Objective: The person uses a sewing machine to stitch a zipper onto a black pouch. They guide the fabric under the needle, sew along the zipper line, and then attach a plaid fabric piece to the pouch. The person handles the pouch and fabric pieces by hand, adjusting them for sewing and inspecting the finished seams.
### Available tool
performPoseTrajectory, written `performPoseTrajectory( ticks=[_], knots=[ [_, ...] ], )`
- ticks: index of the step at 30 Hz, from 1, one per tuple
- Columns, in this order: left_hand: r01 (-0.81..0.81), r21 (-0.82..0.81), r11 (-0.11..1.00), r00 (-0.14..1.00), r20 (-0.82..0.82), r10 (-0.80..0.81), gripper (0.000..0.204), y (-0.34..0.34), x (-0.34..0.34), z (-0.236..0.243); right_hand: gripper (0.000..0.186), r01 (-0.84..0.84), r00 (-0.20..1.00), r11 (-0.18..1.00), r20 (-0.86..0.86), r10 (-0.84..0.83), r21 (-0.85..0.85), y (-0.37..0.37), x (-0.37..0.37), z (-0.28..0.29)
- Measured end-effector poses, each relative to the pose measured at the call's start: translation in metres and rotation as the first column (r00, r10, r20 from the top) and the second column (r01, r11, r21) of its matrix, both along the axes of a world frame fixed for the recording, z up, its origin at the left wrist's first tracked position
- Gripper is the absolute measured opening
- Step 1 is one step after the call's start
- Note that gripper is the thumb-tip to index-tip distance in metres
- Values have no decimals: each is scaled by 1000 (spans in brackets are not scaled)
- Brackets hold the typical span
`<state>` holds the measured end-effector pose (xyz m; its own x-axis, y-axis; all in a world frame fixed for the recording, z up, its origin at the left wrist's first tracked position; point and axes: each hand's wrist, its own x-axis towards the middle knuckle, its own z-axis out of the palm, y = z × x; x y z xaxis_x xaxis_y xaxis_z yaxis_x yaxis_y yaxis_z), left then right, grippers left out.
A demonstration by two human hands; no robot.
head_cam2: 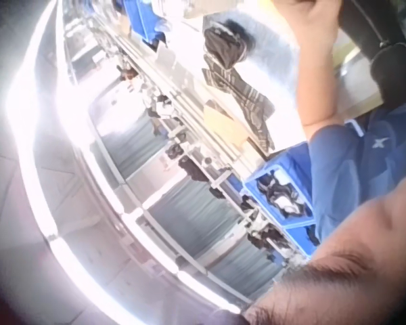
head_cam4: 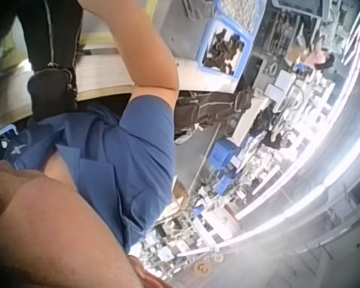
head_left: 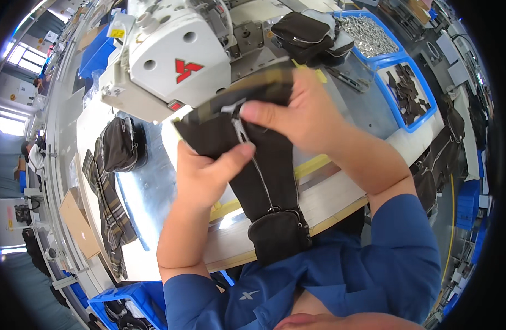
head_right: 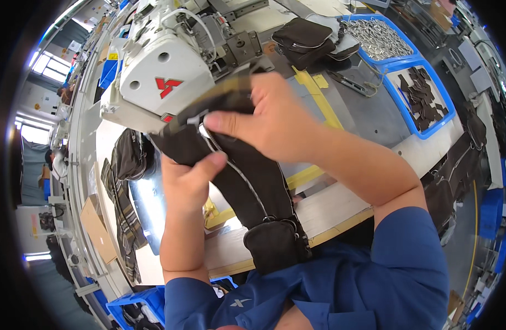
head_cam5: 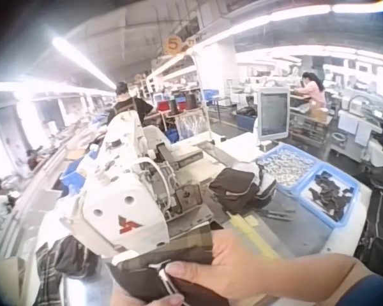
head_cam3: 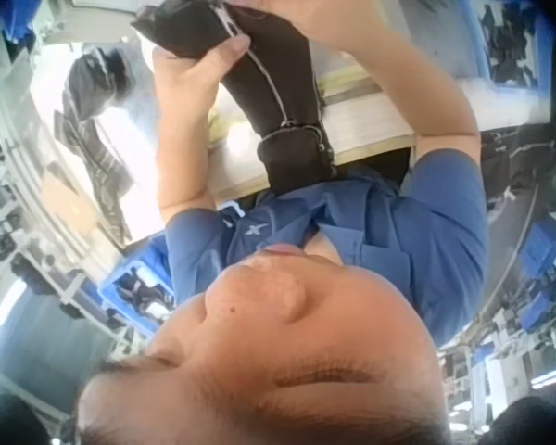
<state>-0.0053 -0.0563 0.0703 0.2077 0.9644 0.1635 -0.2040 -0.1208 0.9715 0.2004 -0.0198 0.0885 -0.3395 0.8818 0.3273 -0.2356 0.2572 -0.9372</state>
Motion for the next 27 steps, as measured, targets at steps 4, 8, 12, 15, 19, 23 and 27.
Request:
performPoseTrajectory(
  ticks=[4,8,12,15,19,23,27],
  knots=[
    [77,-16,997,993,-87,-78,49,1,3,-3,24,-23,1000,1000,2,23,15,7,12,4],
    [-65,8,998,997,-49,65,38,-6,2,0,30,-174,979,984,101,177,-37,-3,17,6],
    [-36,282,959,969,-225,102,28,-14,-3,-7,44,-287,956,956,87,281,57,-5,25,13],
    [184,469,864,857,-508,92,32,-11,-16,-11,47,-273,943,953,230,239,130,-10,34,17],
    [215,584,783,823,-539,177,31,-14,-7,-10,49,-163,912,987,380,154,-8,-20,36,25],
    [209,735,645,825,-487,287,39,-13,-3,-14,50,-107,887,988,439,145,-112,-20,34,24],
    [120,582,804,768,-567,297,33,-29,-9,-12,46,-194,884,965,395,250,-176,-14,33,24]
  ],
)
